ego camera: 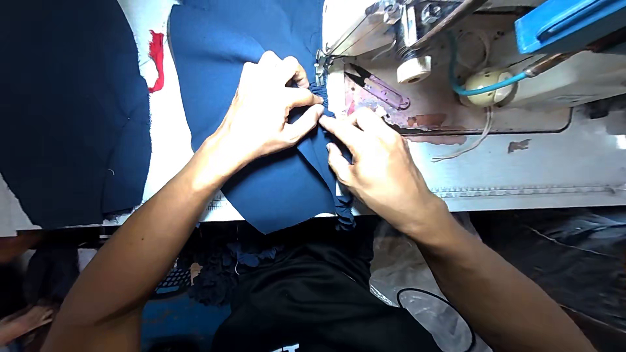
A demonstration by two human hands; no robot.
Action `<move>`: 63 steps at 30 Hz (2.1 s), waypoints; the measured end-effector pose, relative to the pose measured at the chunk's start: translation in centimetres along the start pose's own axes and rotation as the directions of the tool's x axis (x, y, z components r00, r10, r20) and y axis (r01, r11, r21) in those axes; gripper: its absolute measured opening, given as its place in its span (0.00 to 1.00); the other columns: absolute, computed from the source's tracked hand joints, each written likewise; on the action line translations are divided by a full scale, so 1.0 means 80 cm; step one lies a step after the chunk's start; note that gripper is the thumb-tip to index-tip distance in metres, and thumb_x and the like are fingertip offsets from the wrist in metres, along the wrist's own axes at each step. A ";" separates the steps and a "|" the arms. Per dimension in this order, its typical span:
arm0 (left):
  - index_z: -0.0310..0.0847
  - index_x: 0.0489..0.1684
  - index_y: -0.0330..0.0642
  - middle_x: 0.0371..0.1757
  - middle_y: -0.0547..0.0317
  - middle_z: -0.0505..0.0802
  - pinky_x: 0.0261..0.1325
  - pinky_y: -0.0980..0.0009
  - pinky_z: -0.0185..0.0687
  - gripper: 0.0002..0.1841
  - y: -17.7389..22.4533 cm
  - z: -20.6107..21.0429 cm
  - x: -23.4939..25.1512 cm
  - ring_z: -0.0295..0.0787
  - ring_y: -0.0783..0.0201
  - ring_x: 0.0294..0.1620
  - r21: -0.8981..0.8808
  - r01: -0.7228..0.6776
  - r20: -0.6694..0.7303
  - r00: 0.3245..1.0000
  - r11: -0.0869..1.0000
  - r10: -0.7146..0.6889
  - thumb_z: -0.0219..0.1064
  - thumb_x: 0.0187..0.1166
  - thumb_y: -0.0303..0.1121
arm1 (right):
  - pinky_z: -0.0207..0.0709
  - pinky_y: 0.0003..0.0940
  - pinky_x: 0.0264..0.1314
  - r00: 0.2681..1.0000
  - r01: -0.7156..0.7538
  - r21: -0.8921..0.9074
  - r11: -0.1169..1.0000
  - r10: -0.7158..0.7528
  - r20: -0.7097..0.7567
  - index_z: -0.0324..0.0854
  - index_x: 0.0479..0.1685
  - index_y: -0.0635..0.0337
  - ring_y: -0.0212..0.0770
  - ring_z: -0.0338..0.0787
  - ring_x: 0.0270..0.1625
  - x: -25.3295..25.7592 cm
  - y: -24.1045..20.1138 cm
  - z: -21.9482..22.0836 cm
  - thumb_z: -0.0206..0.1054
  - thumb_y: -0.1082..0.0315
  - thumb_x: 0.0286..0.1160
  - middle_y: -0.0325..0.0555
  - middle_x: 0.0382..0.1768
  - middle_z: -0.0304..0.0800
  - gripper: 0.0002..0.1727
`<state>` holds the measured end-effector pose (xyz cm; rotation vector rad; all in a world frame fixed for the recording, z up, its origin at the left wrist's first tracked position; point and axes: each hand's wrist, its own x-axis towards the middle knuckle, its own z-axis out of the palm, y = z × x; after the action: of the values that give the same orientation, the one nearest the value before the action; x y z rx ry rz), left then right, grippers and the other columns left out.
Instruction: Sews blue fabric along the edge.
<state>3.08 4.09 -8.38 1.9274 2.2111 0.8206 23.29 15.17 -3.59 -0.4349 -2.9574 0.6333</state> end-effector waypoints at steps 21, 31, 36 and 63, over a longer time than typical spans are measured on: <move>0.96 0.53 0.64 0.55 0.62 0.92 0.60 0.54 0.64 0.14 -0.003 0.001 0.006 0.80 0.55 0.61 0.013 0.038 -0.013 0.999 0.999 -0.038 0.62 0.84 0.47 | 0.78 0.45 0.49 0.952 -0.268 0.145 0.952 0.285 -0.114 0.88 0.51 0.51 0.39 0.89 0.45 0.046 0.032 0.004 0.69 0.56 0.75 0.43 0.43 0.92 0.13; 0.95 0.53 0.65 0.55 0.63 0.92 0.58 0.55 0.63 0.14 -0.004 -0.002 0.008 0.80 0.56 0.61 -0.004 0.048 0.022 0.999 0.999 -0.048 0.61 0.84 0.46 | 0.75 0.51 0.34 0.995 -0.006 -0.098 0.995 -0.004 -0.099 0.89 0.62 0.53 0.53 0.87 0.39 0.024 0.025 0.002 0.67 0.55 0.78 0.54 0.44 0.86 0.19; 0.96 0.53 0.64 0.54 0.63 0.92 0.59 0.55 0.63 0.14 -0.004 -0.001 0.008 0.79 0.56 0.61 -0.011 0.056 0.013 0.998 0.998 -0.056 0.61 0.84 0.46 | 0.76 0.50 0.43 0.951 -0.286 0.132 0.949 0.298 -0.083 0.91 0.46 0.51 0.40 0.88 0.39 0.057 0.037 0.009 0.71 0.42 0.72 0.41 0.35 0.92 0.22; 0.93 0.43 0.61 0.50 0.63 0.91 0.57 0.55 0.64 0.18 0.000 -0.001 0.014 0.80 0.56 0.60 -0.012 0.124 0.009 0.992 0.992 -0.124 0.58 0.83 0.55 | 0.75 0.55 0.31 0.994 0.046 -0.201 0.979 -0.024 0.110 0.83 0.74 0.54 0.58 0.87 0.39 0.012 0.002 -0.019 0.61 0.69 0.81 0.57 0.48 0.84 0.22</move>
<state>2.85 5.13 -8.03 1.7631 2.2885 0.8047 22.59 16.14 -2.26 -0.3734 -3.1382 0.3619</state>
